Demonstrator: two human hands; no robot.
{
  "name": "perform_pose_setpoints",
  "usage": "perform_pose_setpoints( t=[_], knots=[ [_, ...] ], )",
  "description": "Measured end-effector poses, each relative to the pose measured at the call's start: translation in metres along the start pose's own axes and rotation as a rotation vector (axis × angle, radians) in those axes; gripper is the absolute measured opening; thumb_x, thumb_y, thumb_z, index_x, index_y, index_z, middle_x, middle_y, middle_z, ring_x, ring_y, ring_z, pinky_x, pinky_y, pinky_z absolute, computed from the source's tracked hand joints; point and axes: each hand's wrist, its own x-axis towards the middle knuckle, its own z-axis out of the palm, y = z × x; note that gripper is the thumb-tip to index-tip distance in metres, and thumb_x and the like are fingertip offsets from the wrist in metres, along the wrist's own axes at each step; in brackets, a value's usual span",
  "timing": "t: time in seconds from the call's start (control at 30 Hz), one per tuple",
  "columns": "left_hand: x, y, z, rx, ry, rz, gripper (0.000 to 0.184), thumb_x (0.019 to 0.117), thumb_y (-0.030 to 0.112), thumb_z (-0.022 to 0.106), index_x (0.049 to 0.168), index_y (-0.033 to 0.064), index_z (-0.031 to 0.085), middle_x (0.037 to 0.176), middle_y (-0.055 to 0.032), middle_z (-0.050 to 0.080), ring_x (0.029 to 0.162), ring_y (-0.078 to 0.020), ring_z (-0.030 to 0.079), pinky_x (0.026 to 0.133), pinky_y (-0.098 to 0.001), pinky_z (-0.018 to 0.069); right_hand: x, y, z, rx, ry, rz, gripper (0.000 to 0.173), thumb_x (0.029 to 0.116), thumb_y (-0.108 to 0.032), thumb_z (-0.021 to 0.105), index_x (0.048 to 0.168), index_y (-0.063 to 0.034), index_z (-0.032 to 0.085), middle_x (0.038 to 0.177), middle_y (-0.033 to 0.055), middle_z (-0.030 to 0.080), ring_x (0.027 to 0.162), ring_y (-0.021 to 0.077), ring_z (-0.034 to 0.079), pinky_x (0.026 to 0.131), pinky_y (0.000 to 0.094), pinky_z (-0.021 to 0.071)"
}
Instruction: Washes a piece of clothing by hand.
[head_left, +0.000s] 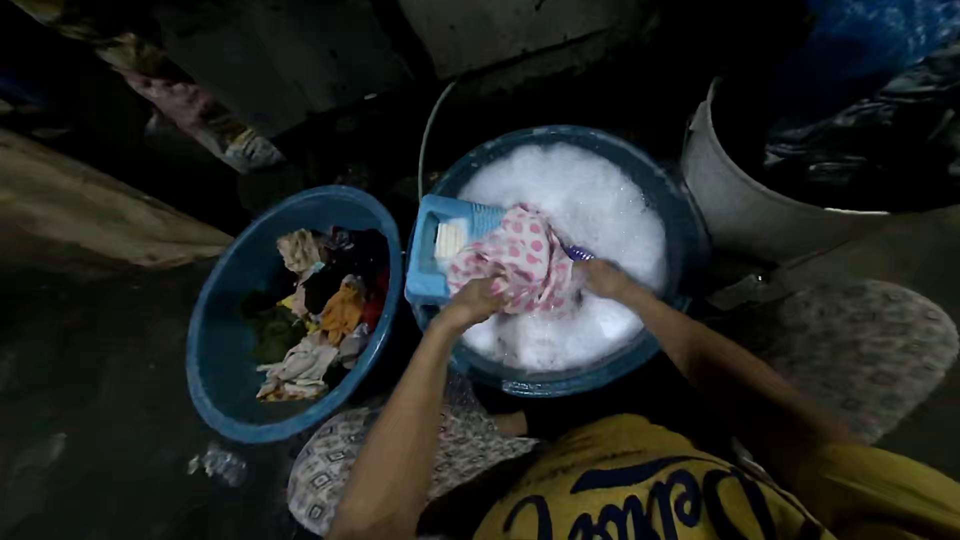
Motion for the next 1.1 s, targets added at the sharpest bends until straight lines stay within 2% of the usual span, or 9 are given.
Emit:
perform_pose_setpoints(
  t=[0.07,0.13,0.23,0.37,0.47,0.67,0.9,0.97,1.1],
  knots=[
    [-0.036,-0.006,-0.029,-0.336,-0.028,0.098,0.019,0.0997,0.009,0.060,0.118,0.0031,0.059,0.079,0.0024,0.061,0.061,-0.0021,0.053,0.057,-0.0193,0.0478,-0.013,0.011,-0.039,0.300,0.146,-0.063,0.032,0.1035,-0.011,0.058,0.133,0.0013,0.061,0.125,0.0230,0.066,0.110,0.0331,0.065,0.096,0.0505,0.0524],
    [-0.072,-0.028,-0.060,-0.647,-0.037,0.262,0.027,0.0831,0.014,0.072,0.110,0.0155,0.069,0.085,0.0048,0.074,0.068,-0.0024,0.068,0.063,-0.0209,0.0591,-0.041,0.013,-0.085,0.574,0.262,-0.173,0.024,0.1033,-0.011,0.056,0.125,-0.0053,0.064,0.106,0.0080,0.070,0.086,0.0133,0.066,0.076,0.0336,0.0576],
    [-0.098,-0.053,-0.090,-0.841,0.105,0.443,0.043,0.0723,0.028,0.089,0.112,0.0277,0.074,0.093,0.0040,0.078,0.075,-0.0052,0.073,0.065,-0.0239,0.0622,-0.050,-0.008,-0.143,0.806,0.435,-0.280,0.020,0.1013,-0.016,0.054,0.115,-0.0057,0.065,0.090,0.0008,0.070,0.074,0.0068,0.065,0.064,0.0266,0.0583],
    [-0.068,-0.060,-0.101,-0.891,0.339,0.289,0.073,0.0914,-0.002,0.059,0.152,0.0304,0.034,0.115,0.0017,0.071,0.089,-0.0099,0.072,0.071,-0.0294,0.0632,0.023,-0.052,-0.164,0.412,0.688,-0.083,0.030,0.0996,-0.015,0.061,0.126,0.0007,0.062,0.113,0.0177,0.066,0.098,0.0242,0.065,0.085,0.0447,0.0557],
    [-0.021,-0.073,-0.104,-0.707,0.356,0.145,0.075,0.0996,-0.006,0.052,0.158,0.0259,0.018,0.128,-0.0069,0.059,0.098,-0.0153,0.066,0.081,-0.0385,0.0588,0.073,-0.091,-0.120,0.136,0.650,0.012,0.047,0.0965,-0.013,0.067,0.139,0.0033,0.056,0.136,0.0351,0.055,0.127,0.0506,0.055,0.104,0.0670,0.0442],
    [0.007,-0.063,-0.102,-0.068,0.527,-0.135,0.064,0.0998,0.004,0.059,0.155,0.0054,0.027,0.129,-0.0318,0.058,0.110,-0.0430,0.064,0.090,-0.0610,0.0532,0.082,-0.214,0.076,0.250,0.127,-0.459,0.046,0.0966,-0.010,0.067,0.141,-0.0137,0.056,0.131,0.0229,0.062,0.109,0.0394,0.067,0.091,0.0578,0.0560],
    [-0.002,-0.069,-0.099,0.141,0.481,-0.314,0.054,0.1048,0.005,0.049,0.155,0.0043,0.029,0.124,-0.0359,0.059,0.113,-0.0507,0.062,0.094,-0.0660,0.0487,0.151,-0.019,0.016,0.136,0.338,-0.077,0.026,0.0970,0.000,0.059,0.123,0.0016,0.065,0.124,0.0240,0.065,0.118,0.0390,0.062,0.102,0.0567,0.0489],
    [0.001,-0.061,-0.097,0.138,0.485,-0.316,0.055,0.1050,0.006,0.049,0.155,0.0047,0.027,0.125,-0.0365,0.059,0.112,-0.0512,0.062,0.093,-0.0665,0.0488,0.127,-0.065,-0.002,0.113,0.331,0.006,0.027,0.0984,-0.002,0.058,0.124,0.0038,0.065,0.125,0.0283,0.064,0.119,0.0431,0.061,0.103,0.0600,0.0475],
    [0.003,-0.060,-0.095,0.047,0.514,-0.297,0.055,0.1047,0.007,0.051,0.155,0.0035,0.028,0.130,-0.0356,0.056,0.116,-0.0506,0.060,0.094,-0.0670,0.0477,0.073,-0.202,0.080,0.223,0.172,-0.370,0.023,0.0990,-0.012,0.063,0.119,-0.0021,0.069,0.121,0.0222,0.067,0.111,0.0364,0.066,0.096,0.0535,0.0540]
  ],
)
